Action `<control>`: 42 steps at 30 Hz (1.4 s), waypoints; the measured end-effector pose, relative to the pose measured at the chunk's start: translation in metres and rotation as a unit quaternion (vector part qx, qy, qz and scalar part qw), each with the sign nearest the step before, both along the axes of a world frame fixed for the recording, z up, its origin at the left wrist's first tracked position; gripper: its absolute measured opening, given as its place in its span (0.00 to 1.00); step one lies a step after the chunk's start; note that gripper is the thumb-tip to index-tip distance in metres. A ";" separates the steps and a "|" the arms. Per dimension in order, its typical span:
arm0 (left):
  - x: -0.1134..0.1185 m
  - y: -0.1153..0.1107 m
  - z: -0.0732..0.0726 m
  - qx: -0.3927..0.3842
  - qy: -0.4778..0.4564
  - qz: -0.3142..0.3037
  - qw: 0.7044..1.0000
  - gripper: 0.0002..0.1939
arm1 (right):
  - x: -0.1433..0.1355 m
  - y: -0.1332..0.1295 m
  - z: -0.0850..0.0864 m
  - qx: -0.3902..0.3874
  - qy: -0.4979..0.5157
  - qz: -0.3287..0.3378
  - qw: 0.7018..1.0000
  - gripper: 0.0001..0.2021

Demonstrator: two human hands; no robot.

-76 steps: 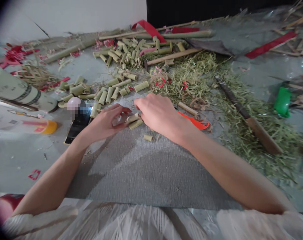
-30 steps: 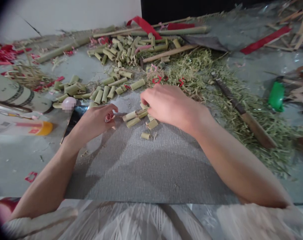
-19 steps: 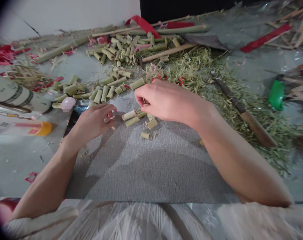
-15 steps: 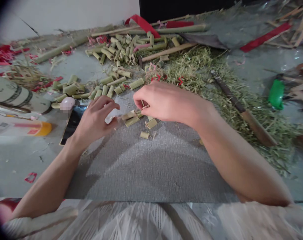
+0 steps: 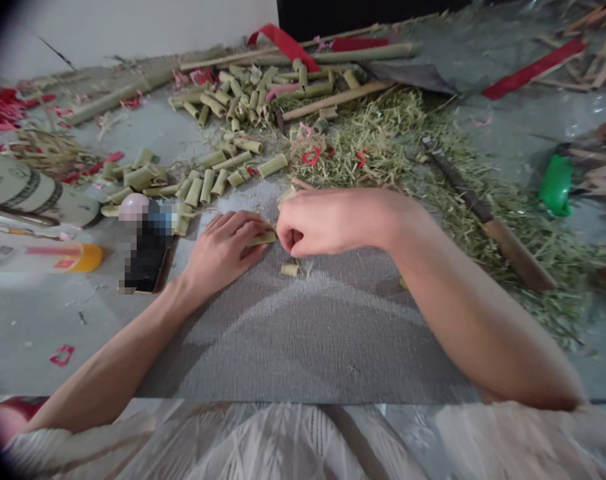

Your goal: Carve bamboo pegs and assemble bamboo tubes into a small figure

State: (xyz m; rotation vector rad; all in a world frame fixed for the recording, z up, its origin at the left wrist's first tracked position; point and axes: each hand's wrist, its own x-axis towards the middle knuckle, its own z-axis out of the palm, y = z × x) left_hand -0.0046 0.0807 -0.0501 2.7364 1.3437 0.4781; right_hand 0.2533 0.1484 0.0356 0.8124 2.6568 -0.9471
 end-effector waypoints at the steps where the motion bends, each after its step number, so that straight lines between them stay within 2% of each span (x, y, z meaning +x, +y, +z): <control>1: 0.000 0.000 0.001 -0.005 -0.007 0.002 1.000 0.06 | -0.001 0.000 -0.001 -0.009 0.003 0.004 1.000 0.09; 9: -0.004 -0.002 -0.002 -0.025 -0.022 0.025 0.999 0.14 | -0.001 0.001 -0.003 -0.032 0.009 -0.020 0.999 0.09; 19: -0.006 -0.002 -0.003 -0.008 -0.012 0.040 0.999 0.15 | -0.005 0.001 -0.004 -0.118 0.026 0.014 0.993 0.09; 24: -0.007 -0.002 -0.005 0.010 -0.009 0.042 0.999 0.15 | -0.004 0.003 -0.007 -0.180 0.026 0.053 0.982 0.06; 27: -0.007 -0.002 -0.006 0.017 -0.006 0.046 0.999 0.15 | -0.006 0.002 -0.006 -0.190 0.019 0.064 0.980 0.06; 35: -0.007 -0.002 -0.006 -0.007 -0.018 0.050 0.999 0.14 | -0.003 0.005 -0.003 -0.163 0.051 0.043 0.984 0.05; 42: -0.005 -0.003 -0.005 -0.009 -0.007 0.065 0.998 0.13 | 0.004 0.011 0.002 -0.002 0.091 -0.092 0.992 0.03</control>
